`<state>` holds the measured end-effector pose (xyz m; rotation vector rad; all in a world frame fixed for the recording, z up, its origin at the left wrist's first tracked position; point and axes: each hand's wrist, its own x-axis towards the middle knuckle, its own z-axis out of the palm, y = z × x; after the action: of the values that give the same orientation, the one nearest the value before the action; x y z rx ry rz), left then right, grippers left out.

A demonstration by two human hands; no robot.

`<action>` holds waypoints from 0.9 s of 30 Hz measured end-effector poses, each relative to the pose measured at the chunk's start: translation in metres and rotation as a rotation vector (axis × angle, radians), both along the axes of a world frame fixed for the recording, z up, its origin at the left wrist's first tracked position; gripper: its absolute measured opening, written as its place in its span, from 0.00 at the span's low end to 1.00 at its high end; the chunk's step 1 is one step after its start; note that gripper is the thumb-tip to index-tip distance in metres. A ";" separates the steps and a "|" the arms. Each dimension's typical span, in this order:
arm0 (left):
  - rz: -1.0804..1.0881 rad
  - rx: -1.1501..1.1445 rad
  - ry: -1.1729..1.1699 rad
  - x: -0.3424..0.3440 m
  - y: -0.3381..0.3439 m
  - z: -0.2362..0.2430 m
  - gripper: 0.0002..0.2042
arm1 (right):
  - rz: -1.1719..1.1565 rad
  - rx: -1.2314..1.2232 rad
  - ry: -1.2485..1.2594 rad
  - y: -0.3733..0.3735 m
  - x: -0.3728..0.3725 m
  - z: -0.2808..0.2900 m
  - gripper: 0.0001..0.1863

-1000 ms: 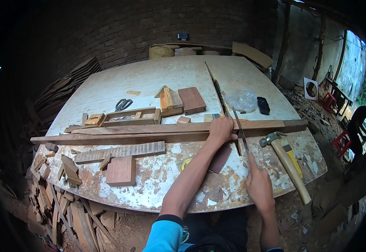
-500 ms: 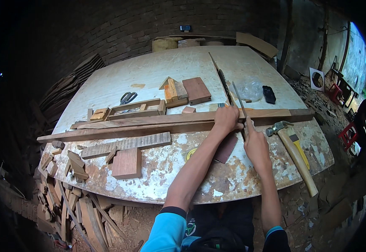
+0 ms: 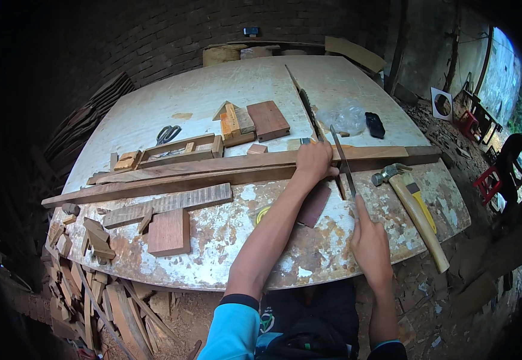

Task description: The recorder is marking wood, brushing away debris, and filing components at a workshop table.

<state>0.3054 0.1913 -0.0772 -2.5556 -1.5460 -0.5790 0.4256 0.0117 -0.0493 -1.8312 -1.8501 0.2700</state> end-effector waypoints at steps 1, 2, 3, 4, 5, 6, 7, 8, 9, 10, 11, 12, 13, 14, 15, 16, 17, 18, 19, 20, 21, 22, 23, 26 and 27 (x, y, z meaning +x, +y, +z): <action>0.014 -0.005 0.008 -0.003 0.000 -0.001 0.26 | 0.017 -0.024 -0.025 0.001 0.001 0.000 0.27; 0.004 -0.009 -0.009 0.004 -0.005 0.003 0.26 | 0.041 0.042 0.040 0.023 0.006 0.001 0.28; -0.031 -0.006 -0.034 0.020 -0.003 0.008 0.26 | 0.048 0.163 0.035 0.050 0.019 -0.008 0.28; -0.013 -0.016 -0.024 0.016 0.001 0.009 0.26 | 0.039 0.153 0.012 0.061 0.012 -0.009 0.29; -0.011 -0.014 -0.024 0.014 0.001 0.007 0.26 | 0.030 0.144 -0.011 0.065 0.005 -0.008 0.29; -0.007 -0.016 -0.015 0.012 -0.001 0.004 0.26 | 0.033 0.148 -0.011 0.044 0.008 -0.009 0.29; 0.007 -0.008 -0.003 0.002 0.000 0.002 0.26 | 0.025 0.076 -0.009 0.008 0.002 -0.007 0.26; -0.003 -0.009 -0.009 -0.005 0.001 0.000 0.26 | 0.019 0.005 -0.008 -0.009 -0.004 -0.005 0.24; 0.004 0.005 0.015 0.002 0.000 0.003 0.26 | 0.018 0.027 -0.014 -0.003 0.000 -0.003 0.24; 0.002 0.003 0.005 0.001 -0.001 0.003 0.26 | 0.029 0.047 0.016 0.001 0.002 -0.004 0.24; 0.001 0.000 -0.004 -0.001 -0.002 0.003 0.26 | 0.040 0.067 0.046 0.006 0.003 -0.007 0.25; -0.025 -0.011 -0.006 0.008 -0.005 0.003 0.26 | 0.035 0.140 0.053 0.029 0.009 -0.008 0.25; -0.046 0.016 -0.019 0.016 -0.003 0.005 0.26 | 0.030 0.208 0.062 0.054 0.013 -0.014 0.25; -0.043 0.044 -0.027 0.015 -0.003 0.005 0.27 | 0.014 0.213 0.018 0.058 0.008 -0.015 0.26; -0.045 0.039 -0.024 0.015 -0.006 0.002 0.27 | -0.006 0.217 -0.026 0.056 0.004 -0.016 0.26; -0.033 0.014 -0.012 0.008 -0.004 -0.001 0.27 | 0.004 0.220 -0.017 0.042 -0.001 -0.015 0.26; -0.017 -0.007 -0.001 -0.001 -0.003 -0.003 0.27 | 0.005 0.123 0.002 0.011 -0.006 -0.013 0.26; -0.016 -0.009 -0.003 -0.006 -0.002 -0.007 0.26 | 0.002 0.018 0.025 -0.004 -0.007 -0.013 0.26; -0.017 -0.012 0.000 -0.005 -0.003 -0.006 0.26 | 0.002 0.015 0.028 -0.006 -0.006 -0.012 0.26; -0.012 0.015 0.004 -0.005 -0.003 -0.005 0.26 | 0.013 0.021 0.014 -0.006 -0.004 -0.011 0.27; -0.009 0.037 0.010 -0.004 0.000 -0.006 0.26 | 0.023 0.023 0.003 -0.003 -0.002 -0.011 0.27; -0.055 0.032 -0.016 0.004 0.000 -0.001 0.26 | 0.009 0.059 0.041 0.015 0.004 -0.007 0.26; -0.077 0.029 -0.019 0.013 -0.001 0.004 0.27 | 0.000 0.141 0.049 0.036 0.012 -0.007 0.25; -0.034 -0.013 0.059 0.020 0.007 0.008 0.27 | 0.035 0.268 0.089 0.091 0.022 -0.024 0.22; -0.007 -0.014 0.076 0.014 0.008 0.006 0.26 | 0.043 0.268 0.093 0.081 0.013 -0.028 0.23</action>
<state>0.3192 0.1994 -0.0712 -2.5620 -1.5229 -0.4671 0.4389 0.0929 -0.0771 -1.5732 -1.7694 0.1135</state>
